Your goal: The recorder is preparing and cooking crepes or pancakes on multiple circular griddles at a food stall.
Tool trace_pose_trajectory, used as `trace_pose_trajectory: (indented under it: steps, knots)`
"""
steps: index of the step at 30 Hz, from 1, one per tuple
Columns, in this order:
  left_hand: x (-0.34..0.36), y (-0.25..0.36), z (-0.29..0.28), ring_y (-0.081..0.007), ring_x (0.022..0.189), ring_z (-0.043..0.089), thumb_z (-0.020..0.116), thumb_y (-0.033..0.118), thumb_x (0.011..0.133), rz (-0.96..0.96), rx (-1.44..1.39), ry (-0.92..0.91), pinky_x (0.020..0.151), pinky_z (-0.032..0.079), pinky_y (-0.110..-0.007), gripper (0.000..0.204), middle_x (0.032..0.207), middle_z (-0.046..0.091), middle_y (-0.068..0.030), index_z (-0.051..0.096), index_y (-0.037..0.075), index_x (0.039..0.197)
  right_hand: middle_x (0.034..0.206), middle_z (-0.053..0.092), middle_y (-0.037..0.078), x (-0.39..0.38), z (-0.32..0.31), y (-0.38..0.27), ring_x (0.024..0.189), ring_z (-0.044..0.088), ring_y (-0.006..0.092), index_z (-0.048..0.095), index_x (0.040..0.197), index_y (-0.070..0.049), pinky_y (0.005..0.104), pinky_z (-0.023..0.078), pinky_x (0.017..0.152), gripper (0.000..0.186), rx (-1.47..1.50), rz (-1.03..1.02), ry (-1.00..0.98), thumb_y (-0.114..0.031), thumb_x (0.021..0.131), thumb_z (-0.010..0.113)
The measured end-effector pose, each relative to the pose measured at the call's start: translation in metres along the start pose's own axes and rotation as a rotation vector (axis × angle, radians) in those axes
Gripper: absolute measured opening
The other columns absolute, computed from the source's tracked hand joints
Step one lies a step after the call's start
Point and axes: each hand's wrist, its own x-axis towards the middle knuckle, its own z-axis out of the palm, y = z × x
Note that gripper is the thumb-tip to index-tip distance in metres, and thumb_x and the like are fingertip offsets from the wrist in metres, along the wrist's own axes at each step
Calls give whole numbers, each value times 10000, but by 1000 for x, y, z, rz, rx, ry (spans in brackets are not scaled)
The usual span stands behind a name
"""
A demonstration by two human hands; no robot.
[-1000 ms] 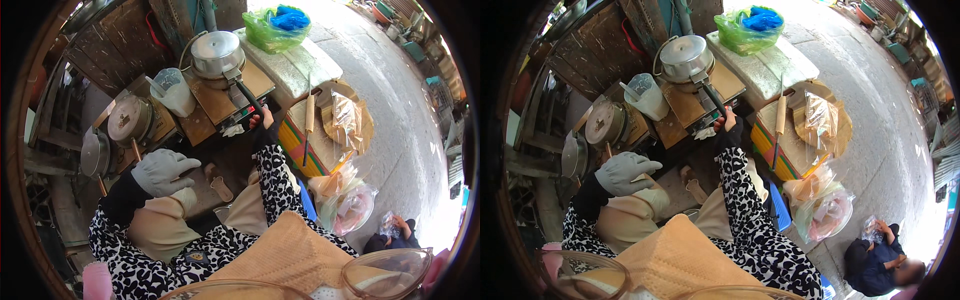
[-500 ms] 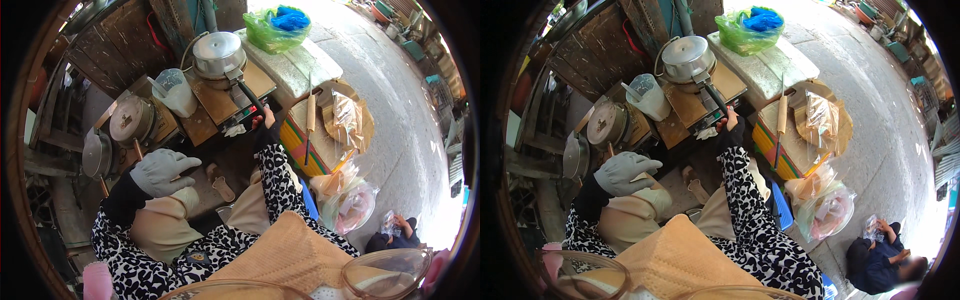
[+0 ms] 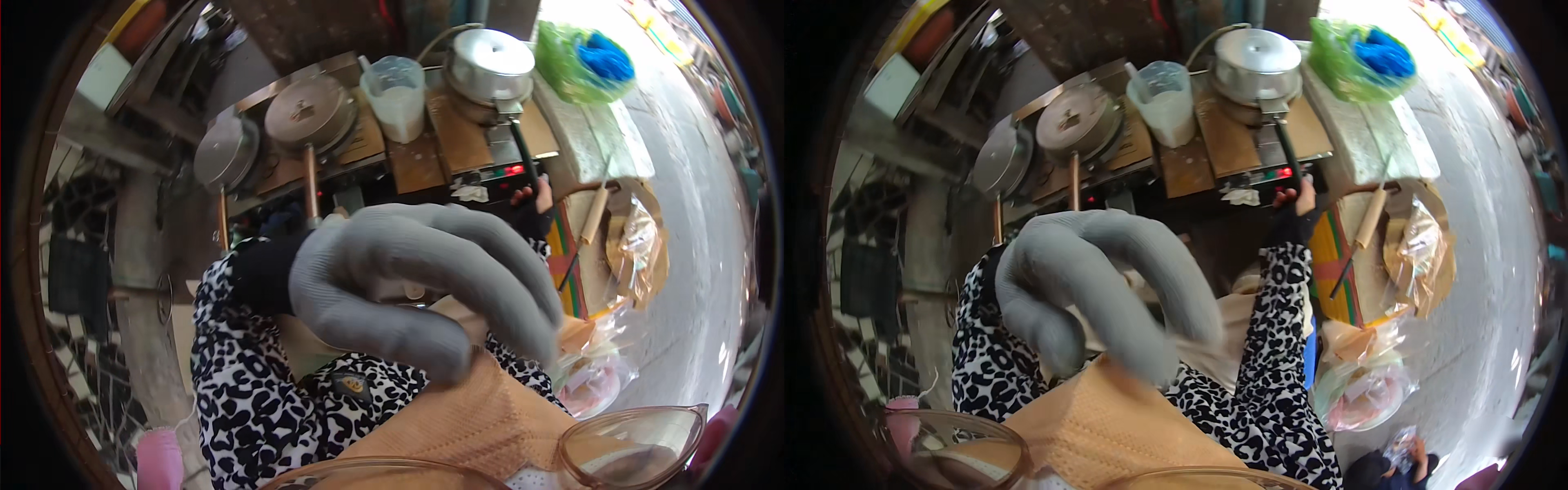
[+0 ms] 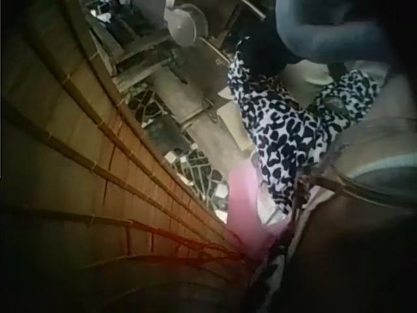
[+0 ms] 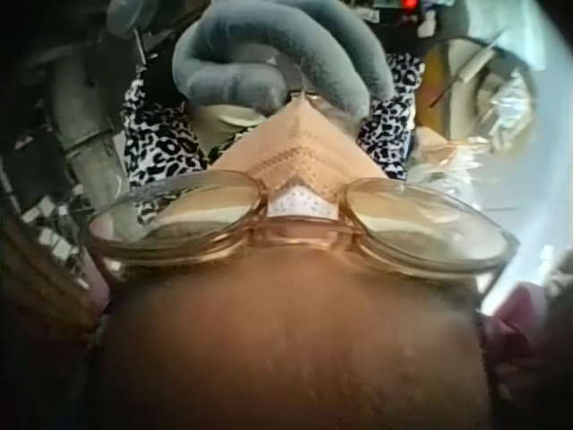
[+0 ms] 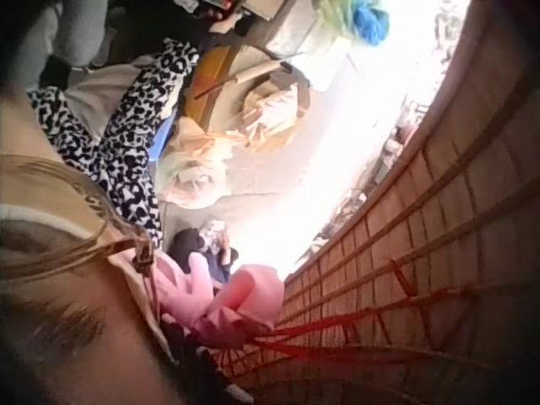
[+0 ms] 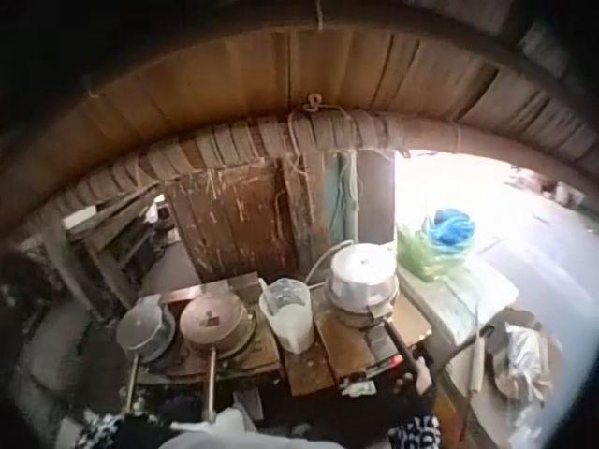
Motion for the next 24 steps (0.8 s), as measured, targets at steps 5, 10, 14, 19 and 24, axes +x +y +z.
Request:
trace_pose_trajectory:
  steps: [5,10,14,19,24]
  knots:
    - [-10,10,10,-376,1034,566,596,193,910,58,7,17,861,527,-415,297,1072,560,-289,664,-89,975,592,497,-22,-3,2,2,509,510,173,507,1157,-223,308,416,455,330,-87,56,-56,-434,904,534]
    - [-9,19,20,-351,1003,580,619,194,894,113,222,208,852,542,-426,212,1025,590,-233,677,-6,855,589,500,-10,13,-6,8,511,515,183,539,1044,-159,317,421,455,315,-93,6,16,-435,893,546]
    - [-12,11,14,-196,966,578,663,67,839,199,185,222,789,498,-310,108,1095,566,-196,637,-25,888,596,504,-9,35,-17,17,501,518,182,525,1074,-170,326,429,452,323,-84,-39,40,-434,890,545]
    - [-11,12,15,-328,973,599,625,225,894,174,135,253,901,513,-427,224,997,605,-208,688,13,856,602,505,-3,25,-6,11,512,527,187,514,1093,-167,326,422,458,343,-75,-75,58,-434,882,563]
    - [-10,18,18,-334,949,602,615,266,903,-33,40,85,881,503,-460,327,1009,599,-247,677,-55,928,593,503,0,-16,10,-5,501,532,196,505,1134,-162,331,433,445,372,-104,-112,43,-438,889,546]
